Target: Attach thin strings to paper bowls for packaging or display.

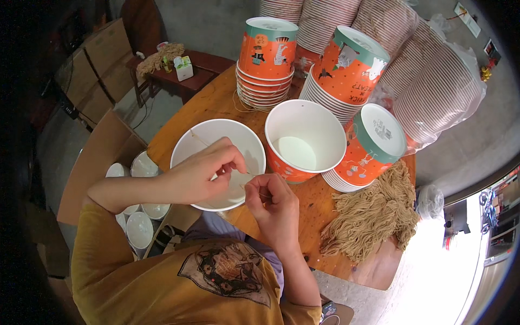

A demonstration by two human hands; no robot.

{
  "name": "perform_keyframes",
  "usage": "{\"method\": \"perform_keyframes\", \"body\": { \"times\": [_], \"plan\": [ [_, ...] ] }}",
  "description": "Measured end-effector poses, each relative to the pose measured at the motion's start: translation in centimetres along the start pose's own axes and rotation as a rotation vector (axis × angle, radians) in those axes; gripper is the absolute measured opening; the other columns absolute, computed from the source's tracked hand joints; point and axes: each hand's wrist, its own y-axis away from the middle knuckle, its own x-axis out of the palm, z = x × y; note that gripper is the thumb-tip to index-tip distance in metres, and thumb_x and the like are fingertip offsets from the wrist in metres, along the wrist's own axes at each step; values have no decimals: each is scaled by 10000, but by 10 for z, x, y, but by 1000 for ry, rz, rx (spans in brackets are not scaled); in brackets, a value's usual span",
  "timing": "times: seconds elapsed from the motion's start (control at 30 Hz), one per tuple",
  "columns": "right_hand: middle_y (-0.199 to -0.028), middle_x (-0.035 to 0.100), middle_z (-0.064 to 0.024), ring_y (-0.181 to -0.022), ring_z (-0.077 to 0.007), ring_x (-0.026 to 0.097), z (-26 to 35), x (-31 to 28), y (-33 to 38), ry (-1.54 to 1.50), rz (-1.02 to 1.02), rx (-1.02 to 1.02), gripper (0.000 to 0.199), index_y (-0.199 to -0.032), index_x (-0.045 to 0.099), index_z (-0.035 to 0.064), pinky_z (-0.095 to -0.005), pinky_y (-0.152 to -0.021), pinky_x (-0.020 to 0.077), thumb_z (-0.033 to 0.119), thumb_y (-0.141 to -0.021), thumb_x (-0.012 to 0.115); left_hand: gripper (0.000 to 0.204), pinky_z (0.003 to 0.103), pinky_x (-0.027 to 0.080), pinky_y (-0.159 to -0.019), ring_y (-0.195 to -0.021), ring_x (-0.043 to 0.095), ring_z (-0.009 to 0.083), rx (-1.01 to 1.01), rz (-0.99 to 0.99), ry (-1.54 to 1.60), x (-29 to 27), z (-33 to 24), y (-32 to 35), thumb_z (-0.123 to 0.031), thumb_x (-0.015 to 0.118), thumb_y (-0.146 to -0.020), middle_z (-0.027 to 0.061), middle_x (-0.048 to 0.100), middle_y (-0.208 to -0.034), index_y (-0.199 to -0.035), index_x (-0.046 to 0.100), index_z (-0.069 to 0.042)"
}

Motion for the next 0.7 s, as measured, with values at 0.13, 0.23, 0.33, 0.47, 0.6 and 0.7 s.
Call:
{"method": "perform_keyframes", "body": {
  "times": [0.13,0.23,0.33,0.47,0.6,0.7],
  "plan": [
    [-733,524,-11,-590,-55,441,-2,0,0,14,0,6,86,-858,597,5,-212,-537,387,47,-840,669,134,344,464,-668,-786,583,220,-103,67,-40,-10,-21,1,-94,551,-886,91,541,-911,-1016,546,-61],
    [-735,525,-10,-591,-56,441,-1,1,0,-1,-9,-14,87,-860,599,4,-213,-538,387,49,-840,671,256,353,473,-664,-718,601,220,-264,206,17,-10,-27,2,-162,590,-893,103,601,-801,-1095,554,-9],
    [-736,526,-11,-592,-59,443,0,1,0,16,-11,-22,89,-862,601,6,-218,-536,387,53,-841,674,241,334,474,-645,-692,598,189,-350,276,69,-8,-21,-1,-162,588,-896,86,592,-764,-1071,565,2],
    [-733,530,-27,-581,-79,455,-2,3,0,34,-1,-42,93,-858,600,11,-232,-530,390,53,-834,679,184,296,467,-618,-668,583,133,-389,250,219,-7,-17,-3,-139,584,-902,52,577,-720,-1011,568,9],
    [-728,534,-40,-567,-97,462,1,1,1,92,-15,-54,97,-854,600,16,-242,-527,392,60,-830,682,108,251,457,-605,-662,550,85,-460,261,427,-4,-12,-5,-102,568,-909,21,562,-726,-925,539,1],
    [-726,534,-40,-563,-98,461,1,1,1,102,-16,-59,100,-854,602,18,-244,-525,391,69,-831,685,85,245,454,-598,-650,538,84,-437,241,477,2,-6,-3,-81,557,-909,19,558,-741,-901,525,-3]
  ]
}}
